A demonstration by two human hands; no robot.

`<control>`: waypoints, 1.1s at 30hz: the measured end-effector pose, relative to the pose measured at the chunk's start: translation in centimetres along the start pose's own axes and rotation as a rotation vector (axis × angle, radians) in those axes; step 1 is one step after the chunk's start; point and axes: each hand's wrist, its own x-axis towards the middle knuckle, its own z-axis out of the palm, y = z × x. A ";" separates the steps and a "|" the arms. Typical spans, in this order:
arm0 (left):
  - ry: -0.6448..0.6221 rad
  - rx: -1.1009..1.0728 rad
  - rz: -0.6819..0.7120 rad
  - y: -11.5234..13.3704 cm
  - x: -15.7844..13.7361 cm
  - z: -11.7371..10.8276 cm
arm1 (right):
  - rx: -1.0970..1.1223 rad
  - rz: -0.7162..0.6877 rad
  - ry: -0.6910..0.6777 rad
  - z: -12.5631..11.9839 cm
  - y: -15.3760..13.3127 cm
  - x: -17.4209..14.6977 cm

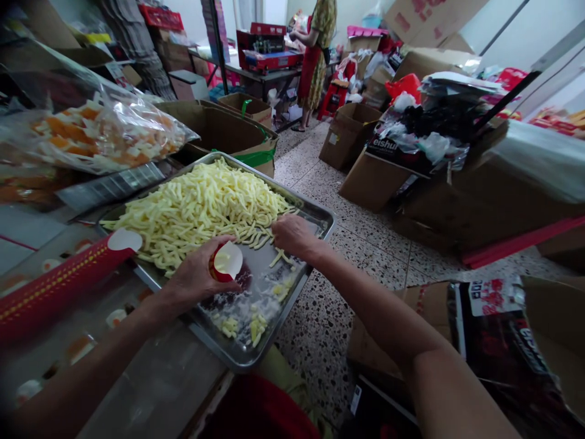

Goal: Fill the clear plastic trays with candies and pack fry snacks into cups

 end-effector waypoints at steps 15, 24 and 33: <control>0.001 0.251 -0.130 0.9 -1.7 1.1 | 0.509 -0.193 0.280 -2.1 -3.4 -2.7; 0.172 0.168 0.001 2.1 -0.6 3.3 | 0.241 -0.435 0.079 -2.2 -8.9 -4.4; 0.137 -0.061 0.027 0.0 -5.8 0.2 | 0.864 -0.074 0.300 0.2 -16.9 -7.0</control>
